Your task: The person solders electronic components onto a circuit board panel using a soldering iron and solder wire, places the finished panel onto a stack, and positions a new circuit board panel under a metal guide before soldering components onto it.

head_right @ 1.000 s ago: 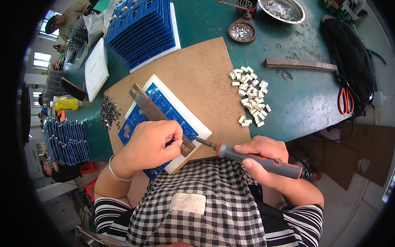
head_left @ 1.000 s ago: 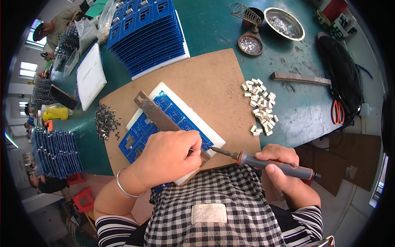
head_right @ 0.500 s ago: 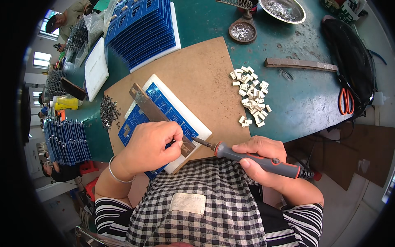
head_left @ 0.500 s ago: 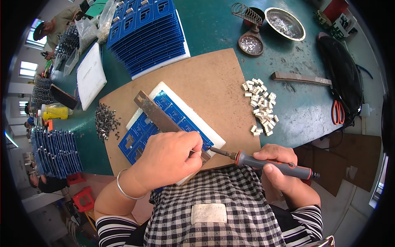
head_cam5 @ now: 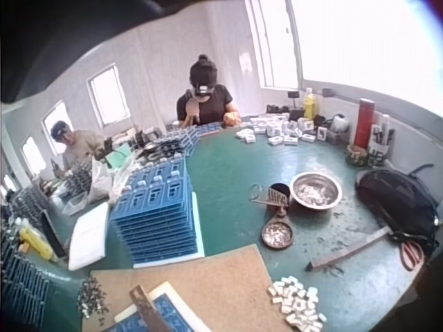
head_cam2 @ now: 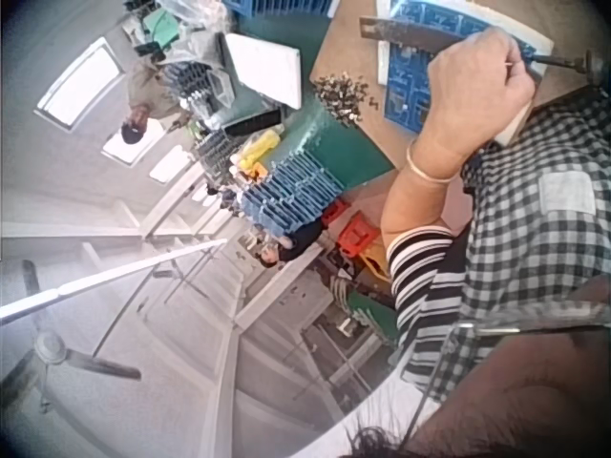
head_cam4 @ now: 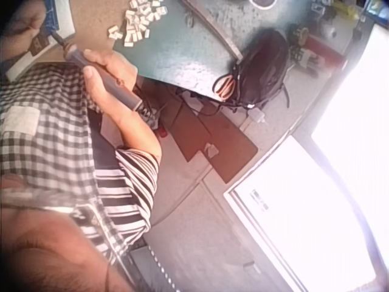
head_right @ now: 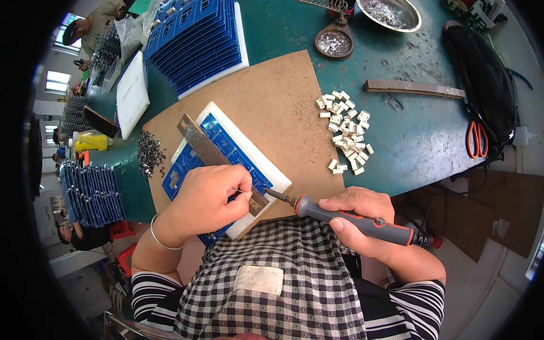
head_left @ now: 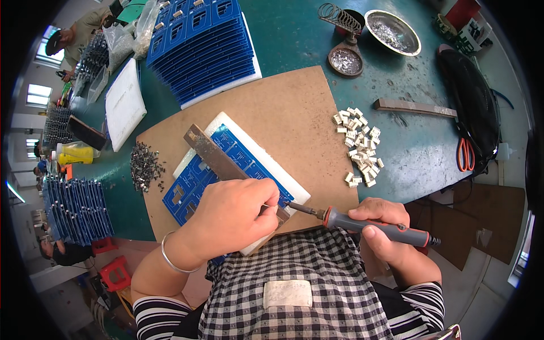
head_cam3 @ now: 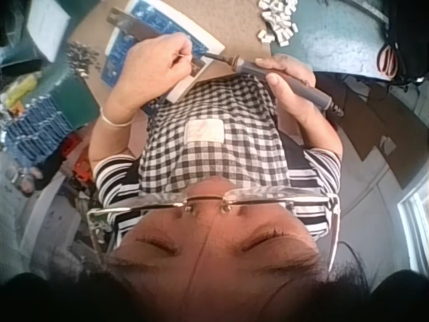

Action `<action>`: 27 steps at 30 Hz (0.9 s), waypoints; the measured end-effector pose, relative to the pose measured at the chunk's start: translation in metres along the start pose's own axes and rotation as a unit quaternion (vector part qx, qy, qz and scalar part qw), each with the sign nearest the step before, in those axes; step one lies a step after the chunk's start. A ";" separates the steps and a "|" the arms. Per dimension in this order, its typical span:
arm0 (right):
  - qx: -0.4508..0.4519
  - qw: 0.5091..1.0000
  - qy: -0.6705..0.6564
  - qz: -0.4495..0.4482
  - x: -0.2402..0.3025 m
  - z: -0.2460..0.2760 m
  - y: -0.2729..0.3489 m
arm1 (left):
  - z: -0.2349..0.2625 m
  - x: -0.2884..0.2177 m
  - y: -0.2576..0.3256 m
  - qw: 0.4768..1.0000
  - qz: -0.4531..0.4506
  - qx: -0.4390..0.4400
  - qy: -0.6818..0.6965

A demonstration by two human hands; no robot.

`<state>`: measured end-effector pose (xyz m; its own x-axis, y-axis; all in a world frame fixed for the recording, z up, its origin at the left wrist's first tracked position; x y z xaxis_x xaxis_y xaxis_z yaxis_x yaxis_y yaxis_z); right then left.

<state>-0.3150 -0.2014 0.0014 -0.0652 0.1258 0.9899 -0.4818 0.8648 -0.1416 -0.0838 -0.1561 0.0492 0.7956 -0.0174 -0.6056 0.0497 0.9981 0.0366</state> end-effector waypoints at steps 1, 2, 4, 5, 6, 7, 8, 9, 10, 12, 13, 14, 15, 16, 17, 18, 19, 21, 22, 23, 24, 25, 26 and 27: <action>0.002 1.000 0.003 0.001 0.000 0.000 0.000 | 0.000 0.000 0.000 1.000 -0.002 -0.002 -0.003; 0.003 1.000 0.005 0.001 0.000 0.000 0.000 | -0.001 0.000 0.000 1.000 -0.005 -0.003 -0.006; 0.002 1.000 0.005 0.002 -0.001 0.000 0.000 | -0.002 0.001 0.000 1.000 -0.008 -0.007 -0.012; 0.000 1.000 0.003 0.004 -0.001 0.000 0.000 | -0.003 0.001 0.000 1.000 -0.009 -0.010 -0.015; -0.001 1.000 0.001 0.005 -0.001 0.000 0.000 | -0.004 0.001 0.000 1.000 -0.009 -0.013 -0.018; 0.000 1.000 0.003 0.006 -0.001 0.000 0.000 | -0.004 0.001 0.000 1.000 -0.011 -0.017 -0.022; 0.001 1.000 0.004 0.007 -0.001 0.000 0.000 | -0.004 0.001 0.000 0.999 -0.013 -0.021 -0.026; -0.001 1.000 0.000 0.010 0.000 0.000 -0.001 | -0.005 0.001 0.000 0.999 -0.014 -0.025 -0.030; 0.002 1.000 0.007 0.007 -0.001 -0.001 -0.001 | -0.005 0.001 0.000 0.999 -0.016 -0.028 -0.032; 0.001 1.000 0.006 0.006 -0.001 -0.002 -0.002 | -0.005 0.002 0.000 0.999 -0.018 -0.033 -0.037; 0.002 1.000 0.012 0.006 -0.001 -0.002 -0.003 | -0.005 0.002 0.000 0.998 -0.021 -0.038 -0.042; 0.000 1.000 0.015 0.007 0.000 -0.002 -0.003 | -0.006 0.002 0.000 0.998 -0.024 -0.042 -0.048; -0.001 1.000 0.017 0.009 0.000 -0.003 -0.004 | -0.006 0.002 0.000 0.997 -0.027 -0.047 -0.053; -0.002 1.000 0.015 0.008 0.000 -0.003 -0.004 | -0.007 0.003 0.001 0.997 -0.024 -0.044 -0.053; -0.003 1.000 0.012 0.007 0.001 -0.003 -0.004 | -0.008 0.004 0.001 0.998 -0.022 -0.041 -0.052; -0.004 1.000 0.010 0.006 0.001 -0.003 -0.004 | -0.009 0.005 0.001 0.998 -0.014 -0.034 -0.050; -0.003 1.000 0.011 0.011 0.003 -0.003 -0.004 | -0.007 0.003 0.001 0.998 -0.022 -0.046 -0.045; -0.001 1.000 0.012 0.022 0.005 -0.003 -0.005 | -0.004 0.002 0.002 0.997 -0.028 -0.062 -0.032; -0.001 1.000 0.015 0.021 0.005 -0.002 -0.004 | -0.002 0.002 0.004 0.997 -0.019 -0.065 -0.022; -0.001 1.000 0.017 0.019 0.006 -0.002 -0.004 | 0.002 0.003 0.006 0.998 -0.009 -0.068 -0.013; -0.005 1.000 0.014 0.022 0.006 -0.001 -0.003 | 0.005 0.004 0.008 0.997 0.000 -0.071 -0.003; -0.003 1.000 0.019 0.021 0.005 0.000 -0.002 | 0.010 0.007 0.011 0.996 0.021 -0.086 0.008; -0.004 1.000 0.017 0.022 0.005 0.001 -0.002 | 0.015 0.011 0.016 0.994 0.042 -0.100 0.019; 0.001 1.000 0.023 0.019 0.003 0.002 0.000 | 0.019 0.017 0.022 0.991 0.063 -0.114 0.031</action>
<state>-0.3166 -0.2022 0.0047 -0.0427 0.1802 0.9827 -0.4812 0.8583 -0.1783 -0.0575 -0.1352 0.0546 0.7483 0.1042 -0.6552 -0.1904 0.9798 -0.0616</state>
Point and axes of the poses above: each hand's wrist, its own y-axis away from the middle knuckle, its own z-axis out of the back of the hand, x = y × z, the point moved 6 cm from there along -y, towards the middle knuckle, and after that the axes turned 10 degrees about -x, right-handed, at the moved point
